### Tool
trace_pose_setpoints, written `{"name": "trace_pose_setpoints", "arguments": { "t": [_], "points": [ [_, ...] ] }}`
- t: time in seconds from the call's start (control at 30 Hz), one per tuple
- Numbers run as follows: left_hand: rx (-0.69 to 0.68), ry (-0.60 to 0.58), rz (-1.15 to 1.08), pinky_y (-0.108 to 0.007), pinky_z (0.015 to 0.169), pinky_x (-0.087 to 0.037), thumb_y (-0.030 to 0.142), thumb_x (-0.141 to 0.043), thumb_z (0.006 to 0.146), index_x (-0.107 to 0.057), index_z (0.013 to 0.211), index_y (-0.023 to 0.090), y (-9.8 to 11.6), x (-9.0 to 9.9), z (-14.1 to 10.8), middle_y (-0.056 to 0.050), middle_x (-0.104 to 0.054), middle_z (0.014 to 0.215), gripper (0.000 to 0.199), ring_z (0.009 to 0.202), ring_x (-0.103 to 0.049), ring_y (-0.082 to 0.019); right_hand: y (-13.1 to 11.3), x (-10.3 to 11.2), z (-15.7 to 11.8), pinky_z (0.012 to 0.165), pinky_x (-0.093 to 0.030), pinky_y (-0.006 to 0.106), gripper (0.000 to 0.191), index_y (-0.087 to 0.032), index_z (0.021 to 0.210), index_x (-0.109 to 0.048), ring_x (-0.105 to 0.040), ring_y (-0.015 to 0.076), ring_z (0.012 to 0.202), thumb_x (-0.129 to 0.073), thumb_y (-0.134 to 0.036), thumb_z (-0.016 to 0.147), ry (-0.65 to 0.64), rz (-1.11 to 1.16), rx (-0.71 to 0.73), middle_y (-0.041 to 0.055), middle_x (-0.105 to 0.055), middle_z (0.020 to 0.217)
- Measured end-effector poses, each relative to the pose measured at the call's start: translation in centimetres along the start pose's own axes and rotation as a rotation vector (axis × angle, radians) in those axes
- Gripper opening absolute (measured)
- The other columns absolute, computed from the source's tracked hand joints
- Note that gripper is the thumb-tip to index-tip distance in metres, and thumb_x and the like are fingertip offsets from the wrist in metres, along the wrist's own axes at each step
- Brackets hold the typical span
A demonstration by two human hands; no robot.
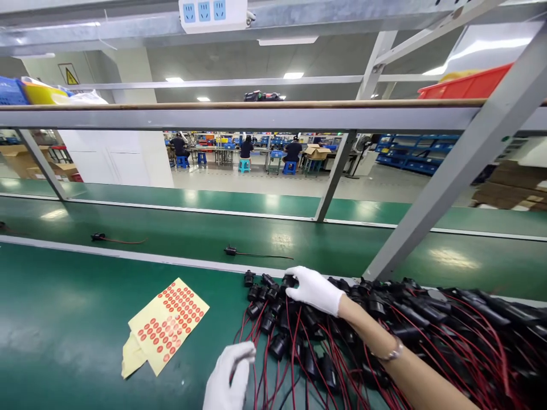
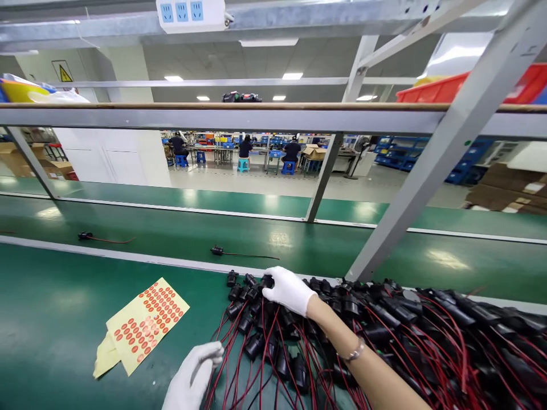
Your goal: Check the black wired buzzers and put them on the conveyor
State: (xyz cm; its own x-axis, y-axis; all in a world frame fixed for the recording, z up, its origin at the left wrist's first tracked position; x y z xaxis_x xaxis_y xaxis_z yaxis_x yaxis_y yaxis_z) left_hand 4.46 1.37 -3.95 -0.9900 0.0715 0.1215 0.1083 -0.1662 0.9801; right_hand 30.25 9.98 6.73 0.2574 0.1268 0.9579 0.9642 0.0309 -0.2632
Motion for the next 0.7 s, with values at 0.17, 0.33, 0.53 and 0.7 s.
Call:
{"name": "trace_pose_setpoints", "arguments": {
  "t": [0.17, 0.33, 0.53, 0.7],
  "points": [
    [0.170, -0.281, -0.430, -0.032, 0.083, -0.057, 0.057, -0.058, 0.091, -0.075, 0.103, 0.015, 4.9, -1.5, 1.2, -0.010, -0.078, 0.097, 0.047, 0.087, -0.073, -0.021, -3.6, 3.0, -6.3, 0.078, -0.056, 0.027, 0.046, -0.018, 0.124, -0.066, -0.072, 0.0196, 0.086, -0.059, -0.020, 0.079, -0.057, 0.222, 0.175, 0.0015, -0.077, 0.099],
    [0.410, -0.571, -0.912, -0.022, 0.056, -0.051, 0.068, -0.067, 0.080, -0.077, 0.087, 0.007, 6.2, -4.5, -0.4, -0.009, -0.073, 0.070, 0.063, 0.058, -0.067, -0.014, -6.8, 3.2, -10.4, 0.077, -0.057, 0.033, 0.053, -0.020, 0.115, -0.071, -0.073, 0.0243, 0.085, -0.058, -0.020, 0.064, -0.084, 0.387, 0.279, 0.0037, -0.077, 0.100],
    [0.558, -0.704, -1.056, -0.024, 0.067, -0.051, 0.058, -0.066, 0.087, -0.076, 0.100, 0.008, 7.7, -3.9, -2.3, -0.010, -0.073, 0.081, 0.052, 0.067, -0.067, -0.014, -8.3, 2.2, -12.2, 0.090, -0.057, 0.038, 0.060, -0.018, 0.117, -0.067, -0.070, 0.0263, 0.099, -0.056, -0.015, 0.058, 0.105, 0.348, 0.405, 0.0100, -0.074, 0.112],
    [0.255, -0.664, -0.832, -0.034, 0.083, -0.050, 0.060, -0.070, 0.082, -0.072, 0.115, 0.011, 9.8, -2.3, -1.9, -0.013, -0.072, 0.104, 0.058, 0.095, -0.068, -0.026, -9.0, 1.3, -14.1, 0.095, -0.057, 0.043, 0.074, -0.025, 0.132, -0.059, -0.066, 0.0291, 0.112, -0.058, -0.005, 0.061, 0.276, 0.226, 0.592, 0.0112, -0.067, 0.131]
  ]
}}
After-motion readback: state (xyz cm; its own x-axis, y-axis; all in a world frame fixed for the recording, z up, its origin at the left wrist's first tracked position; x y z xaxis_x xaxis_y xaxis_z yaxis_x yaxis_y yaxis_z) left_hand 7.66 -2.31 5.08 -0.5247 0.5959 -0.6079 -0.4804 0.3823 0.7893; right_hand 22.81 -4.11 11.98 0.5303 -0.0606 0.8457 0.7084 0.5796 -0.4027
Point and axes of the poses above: each hand's wrist, its own z-axis towards the middle knuckle, its own x-axis out of the back of the hand, y = z × x, the point moved 2 cm from there along z, towards the middle knuckle
